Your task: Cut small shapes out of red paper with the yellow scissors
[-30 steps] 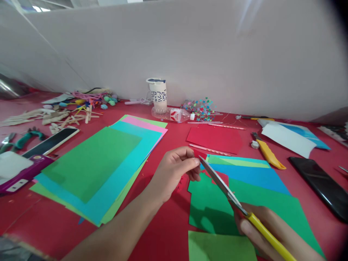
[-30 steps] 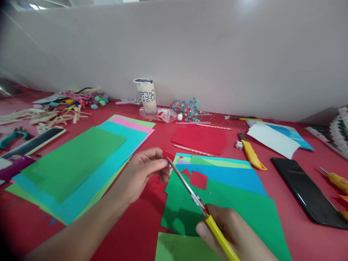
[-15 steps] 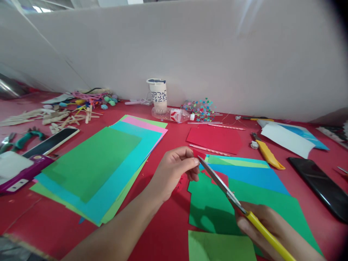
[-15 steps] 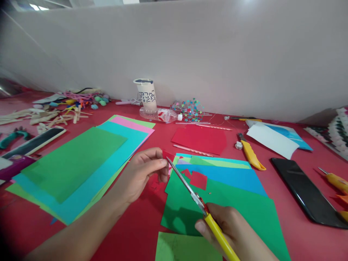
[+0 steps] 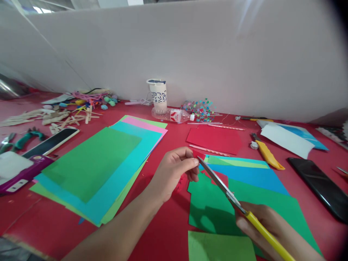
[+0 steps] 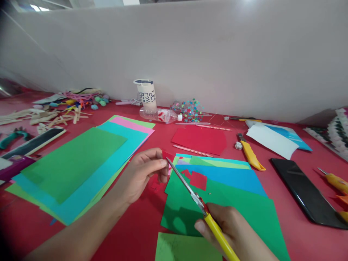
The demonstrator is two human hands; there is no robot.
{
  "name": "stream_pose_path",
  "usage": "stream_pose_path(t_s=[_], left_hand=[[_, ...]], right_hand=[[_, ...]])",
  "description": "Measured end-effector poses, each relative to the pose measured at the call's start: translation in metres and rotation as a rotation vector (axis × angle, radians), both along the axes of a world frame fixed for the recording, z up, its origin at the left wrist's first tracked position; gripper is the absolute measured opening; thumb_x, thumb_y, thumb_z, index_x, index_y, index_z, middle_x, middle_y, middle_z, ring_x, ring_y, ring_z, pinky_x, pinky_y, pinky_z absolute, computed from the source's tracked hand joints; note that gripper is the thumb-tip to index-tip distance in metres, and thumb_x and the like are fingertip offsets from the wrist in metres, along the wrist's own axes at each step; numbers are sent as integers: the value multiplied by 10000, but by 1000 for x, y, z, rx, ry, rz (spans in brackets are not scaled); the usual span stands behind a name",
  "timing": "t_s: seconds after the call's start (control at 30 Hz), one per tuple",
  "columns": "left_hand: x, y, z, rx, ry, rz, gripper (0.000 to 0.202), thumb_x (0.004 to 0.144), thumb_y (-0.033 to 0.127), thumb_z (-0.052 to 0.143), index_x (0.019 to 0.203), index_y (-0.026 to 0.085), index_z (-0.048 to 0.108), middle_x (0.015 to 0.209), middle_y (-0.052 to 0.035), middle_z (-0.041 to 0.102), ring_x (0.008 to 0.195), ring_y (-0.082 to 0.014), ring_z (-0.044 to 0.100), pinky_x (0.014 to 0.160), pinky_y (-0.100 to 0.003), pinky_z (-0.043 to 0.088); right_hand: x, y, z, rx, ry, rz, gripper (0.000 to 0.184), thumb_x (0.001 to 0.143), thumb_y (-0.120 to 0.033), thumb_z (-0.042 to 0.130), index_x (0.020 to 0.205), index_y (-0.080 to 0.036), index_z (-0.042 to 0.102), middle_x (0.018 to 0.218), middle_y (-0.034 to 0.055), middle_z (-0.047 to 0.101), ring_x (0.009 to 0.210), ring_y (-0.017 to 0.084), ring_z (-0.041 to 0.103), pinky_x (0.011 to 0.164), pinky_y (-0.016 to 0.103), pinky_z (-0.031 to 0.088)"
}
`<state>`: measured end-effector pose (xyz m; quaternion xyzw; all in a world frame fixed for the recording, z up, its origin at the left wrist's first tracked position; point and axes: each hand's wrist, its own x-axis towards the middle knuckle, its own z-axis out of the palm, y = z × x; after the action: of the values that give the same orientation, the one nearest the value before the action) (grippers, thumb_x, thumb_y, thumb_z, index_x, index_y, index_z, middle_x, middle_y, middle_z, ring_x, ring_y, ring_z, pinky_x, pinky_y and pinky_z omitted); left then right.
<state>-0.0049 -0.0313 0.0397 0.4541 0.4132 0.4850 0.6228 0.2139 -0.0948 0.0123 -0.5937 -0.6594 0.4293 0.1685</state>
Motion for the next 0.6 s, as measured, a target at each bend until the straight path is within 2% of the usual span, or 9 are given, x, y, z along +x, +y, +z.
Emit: stream_pose_path(t_s=[0.1, 0.3, 0.47, 0.6], left_hand=[[0, -1, 0, 16, 21, 5, 137, 804, 213, 587, 684, 159, 551, 611, 2, 628, 524, -119, 595, 528, -233, 457], [1, -1, 1, 104, 127, 91, 135, 832, 231, 587, 719, 165, 552, 602, 14, 613, 554, -120, 598, 560, -236, 466], [0, -2, -1, 131, 130, 76, 150, 862, 253, 565, 736, 173, 553, 617, 11, 622, 583, -126, 602, 583, -245, 470], [-1, -3, -2, 131, 84, 63, 151, 864, 254, 572, 733, 182, 548, 639, 11, 638, 601, -127, 607, 597, -246, 472]], right_hand=[[-1, 2, 2, -7, 18, 16, 661, 687, -881, 280, 595, -233, 372, 587, -56, 273, 550, 147, 247, 494, 274, 233], [-4, 1, 2, -10, 12, -44, 712, 633, -916, 264, 577, -223, 418, 610, -46, 275, 590, 169, 309, 546, 272, 309], [-4, 0, 0, -23, 35, -42, 724, 657, -903, 259, 601, -211, 461, 605, -57, 275, 551, 146, 298, 508, 262, 290], [-6, -2, 5, -18, 85, -55, 686, 654, -897, 309, 560, -226, 418, 578, -60, 282, 522, 138, 305, 457, 250, 284]])
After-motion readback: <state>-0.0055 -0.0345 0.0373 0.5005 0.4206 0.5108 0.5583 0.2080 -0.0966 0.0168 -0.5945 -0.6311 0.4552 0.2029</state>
